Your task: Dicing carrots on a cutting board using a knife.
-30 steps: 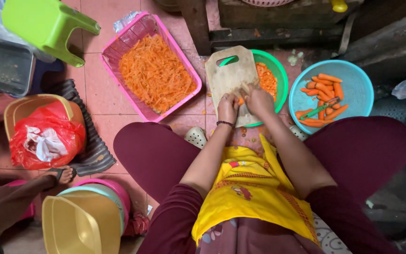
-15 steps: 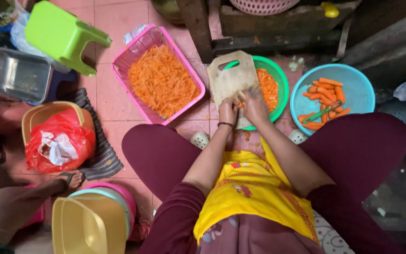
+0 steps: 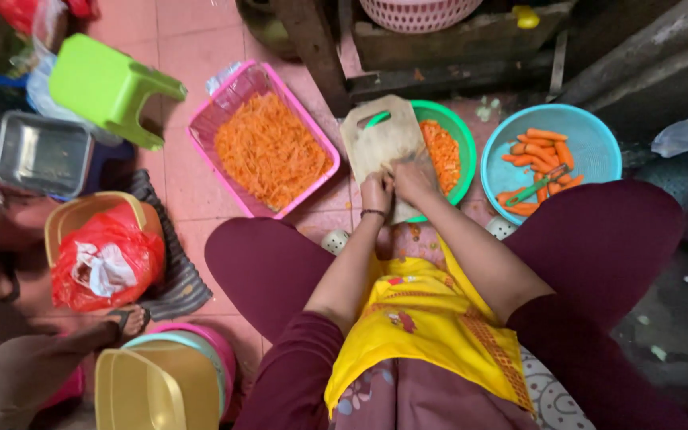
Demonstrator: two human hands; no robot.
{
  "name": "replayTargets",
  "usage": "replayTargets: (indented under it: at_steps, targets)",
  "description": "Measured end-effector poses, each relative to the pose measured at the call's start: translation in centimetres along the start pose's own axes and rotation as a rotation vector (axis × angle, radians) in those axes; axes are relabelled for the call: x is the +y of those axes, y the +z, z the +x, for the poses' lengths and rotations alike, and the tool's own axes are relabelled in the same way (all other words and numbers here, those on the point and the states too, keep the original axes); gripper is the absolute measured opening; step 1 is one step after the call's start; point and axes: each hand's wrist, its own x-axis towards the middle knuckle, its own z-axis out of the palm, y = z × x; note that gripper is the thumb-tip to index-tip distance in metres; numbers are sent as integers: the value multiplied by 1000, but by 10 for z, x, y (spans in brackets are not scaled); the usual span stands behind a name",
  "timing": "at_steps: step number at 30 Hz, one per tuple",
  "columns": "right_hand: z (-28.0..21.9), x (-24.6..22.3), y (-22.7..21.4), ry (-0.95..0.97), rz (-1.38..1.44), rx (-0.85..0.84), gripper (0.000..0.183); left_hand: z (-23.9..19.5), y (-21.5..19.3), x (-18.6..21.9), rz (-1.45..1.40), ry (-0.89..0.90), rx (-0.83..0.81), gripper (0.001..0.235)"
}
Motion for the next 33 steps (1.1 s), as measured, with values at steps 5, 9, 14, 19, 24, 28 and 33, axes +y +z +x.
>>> replayTargets:
  at_steps: [5,9,14,19,24,28,33]
  targets:
    - [-36,-13,6,52,-145,-1,29,-6,-3,5,-5,-26,0,9]
    - [-19,28,43,5,83,332,47,-1,-1,4,26,-22,-15,8]
    - [-17,64,17,176,391,149,57,3,-1,-10,-4,-55,-47,11]
    - [-12,85,-37,239,355,155,54,-13,-21,24,-67,-39,-132,51]
    - [-59,72,-151,139,123,129,42,-3,18,36,145,111,-30,62]
    - [-103,69,-203,167,111,138,37,9,41,57,82,186,-96,62]
    - [-115,101,-216,235,129,223,35,48,36,15,458,292,458,49]
